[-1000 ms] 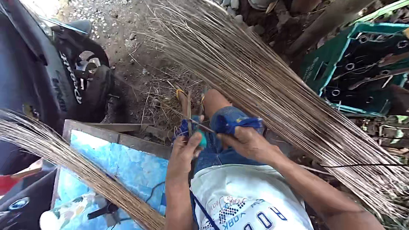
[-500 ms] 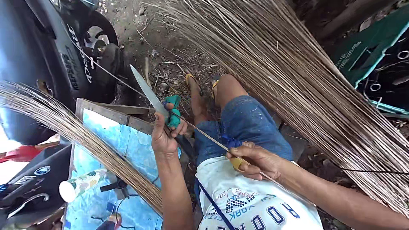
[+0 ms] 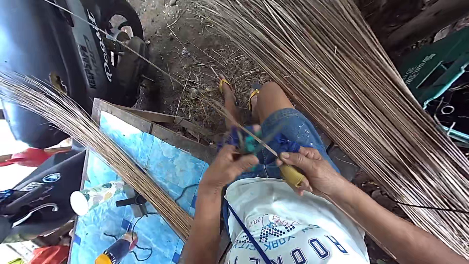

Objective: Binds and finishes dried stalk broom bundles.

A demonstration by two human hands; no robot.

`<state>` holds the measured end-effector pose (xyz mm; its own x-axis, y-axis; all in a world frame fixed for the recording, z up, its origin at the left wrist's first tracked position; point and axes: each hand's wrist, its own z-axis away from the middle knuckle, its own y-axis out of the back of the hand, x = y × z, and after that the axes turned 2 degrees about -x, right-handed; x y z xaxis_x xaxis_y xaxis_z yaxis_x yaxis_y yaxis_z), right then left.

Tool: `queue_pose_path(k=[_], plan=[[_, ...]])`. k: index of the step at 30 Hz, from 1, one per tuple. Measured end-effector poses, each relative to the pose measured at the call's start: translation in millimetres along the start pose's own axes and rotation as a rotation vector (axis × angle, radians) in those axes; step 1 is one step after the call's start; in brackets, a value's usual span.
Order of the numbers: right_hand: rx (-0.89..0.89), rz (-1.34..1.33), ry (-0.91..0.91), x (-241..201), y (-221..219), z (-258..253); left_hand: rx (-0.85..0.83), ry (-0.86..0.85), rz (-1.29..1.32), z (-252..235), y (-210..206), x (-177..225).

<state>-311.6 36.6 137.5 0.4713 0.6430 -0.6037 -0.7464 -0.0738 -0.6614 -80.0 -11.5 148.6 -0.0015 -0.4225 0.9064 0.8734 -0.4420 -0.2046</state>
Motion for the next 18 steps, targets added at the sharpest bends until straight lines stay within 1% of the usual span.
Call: queue_pose_path(k=[2,3,4,5,7,8,10,12,14,15,16,17,18], plan=[[-0.083,-0.146,-0.032,0,1,-1,-0.159,-0.037,0.112,-2,-15,-6],[-0.123,-0.192,-0.042,0,0,-1,-0.188,-0.046,0.188,-3,-21,-9],[-0.144,-0.22,-0.047,0,-1,0,-0.184,-0.04,0.251,-2,-25,-12],[-0.131,-0.212,-0.041,-1,-3,1,-0.147,-0.016,0.313,-1,-30,-12],[-0.047,-0.114,0.02,-1,-7,1,-0.072,0.04,0.398,0,-36,-10],[-0.006,-0.064,0.061,2,-9,1,-0.038,0.061,0.407,0,-37,-7],[0.074,0.034,0.117,10,-13,5,0.05,0.075,0.346,-7,-30,-2],[0.116,0.153,0.102,17,-14,20,0.189,0.034,0.233,-20,3,4],[0.089,0.176,0.053,26,-12,40,0.392,-0.05,0.182,-37,64,7],[0.063,0.121,0.02,30,-10,48,0.481,-0.088,0.177,-43,94,7],[0.038,0.026,-0.016,32,-7,50,0.527,-0.112,0.175,-45,116,6],[0.007,-0.098,-0.052,32,-6,49,0.518,-0.118,0.159,-44,124,6],[-0.033,-0.226,-0.086,30,-4,43,0.46,-0.088,0.107,-40,116,8]])
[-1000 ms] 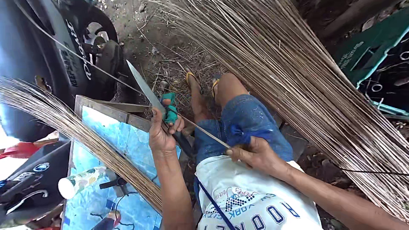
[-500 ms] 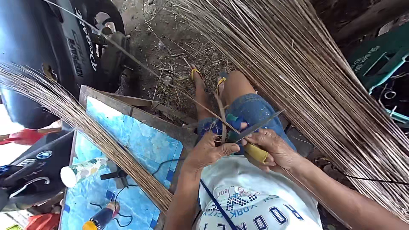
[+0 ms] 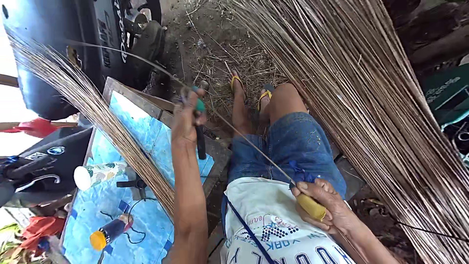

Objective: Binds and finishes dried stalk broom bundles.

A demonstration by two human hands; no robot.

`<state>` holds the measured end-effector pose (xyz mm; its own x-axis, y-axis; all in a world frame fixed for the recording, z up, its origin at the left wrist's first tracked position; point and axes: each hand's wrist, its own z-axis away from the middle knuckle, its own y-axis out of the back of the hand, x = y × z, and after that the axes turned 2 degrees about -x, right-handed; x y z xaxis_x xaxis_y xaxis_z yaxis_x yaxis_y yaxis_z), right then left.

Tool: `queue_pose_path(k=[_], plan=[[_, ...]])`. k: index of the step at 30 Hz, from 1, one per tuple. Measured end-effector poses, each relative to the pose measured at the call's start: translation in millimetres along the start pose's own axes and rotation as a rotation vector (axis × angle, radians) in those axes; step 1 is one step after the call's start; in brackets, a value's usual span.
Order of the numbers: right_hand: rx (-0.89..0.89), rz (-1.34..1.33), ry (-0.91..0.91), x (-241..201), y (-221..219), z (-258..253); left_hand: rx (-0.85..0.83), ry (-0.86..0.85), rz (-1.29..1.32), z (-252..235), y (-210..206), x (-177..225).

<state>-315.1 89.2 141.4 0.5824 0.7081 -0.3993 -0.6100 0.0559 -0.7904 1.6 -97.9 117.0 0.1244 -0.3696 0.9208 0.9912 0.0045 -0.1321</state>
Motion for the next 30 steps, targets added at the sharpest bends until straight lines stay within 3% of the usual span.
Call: queue_pose_path(k=[3,5,7,9,11,14,17,19,21,23,24,27,30], plan=[[-0.166,-0.34,-0.087,-7,5,-25,-0.272,0.147,-0.041,58,-71,-12],[-0.295,-0.512,-0.102,-9,8,-39,-0.521,0.185,0.163,84,-107,-27],[-0.303,-0.525,-0.126,-14,3,-40,-0.588,0.192,0.333,91,-115,-36],[-0.294,-0.502,-0.162,-13,0,-36,-0.544,0.124,0.303,85,-104,-32],[-0.304,-0.452,-0.187,-10,-2,-30,-0.395,0.044,0.187,66,-82,-20],[-0.272,-0.359,-0.226,-3,-2,-14,-0.124,-0.084,0.233,11,-25,-3],[-0.231,-0.353,-0.235,0,6,-5,0.03,-0.127,0.259,-26,25,7],[-0.206,-0.353,-0.196,-9,9,-11,-0.074,0.004,0.137,-2,-4,8],[-0.176,-0.298,-0.128,-17,5,-25,-0.261,0.148,0.075,44,-60,-3],[-0.051,-0.127,-0.023,-24,-4,-36,-0.547,0.223,0.209,74,-99,-20],[-0.01,-0.049,0.013,-25,-8,-37,-0.613,0.238,0.298,79,-105,-26],[-0.034,0.001,-0.059,-20,-8,-22,-0.483,0.138,0.297,65,-82,-27],[-0.094,-0.088,-0.149,-9,-4,-4,-0.256,-0.062,0.307,14,-24,-20]])
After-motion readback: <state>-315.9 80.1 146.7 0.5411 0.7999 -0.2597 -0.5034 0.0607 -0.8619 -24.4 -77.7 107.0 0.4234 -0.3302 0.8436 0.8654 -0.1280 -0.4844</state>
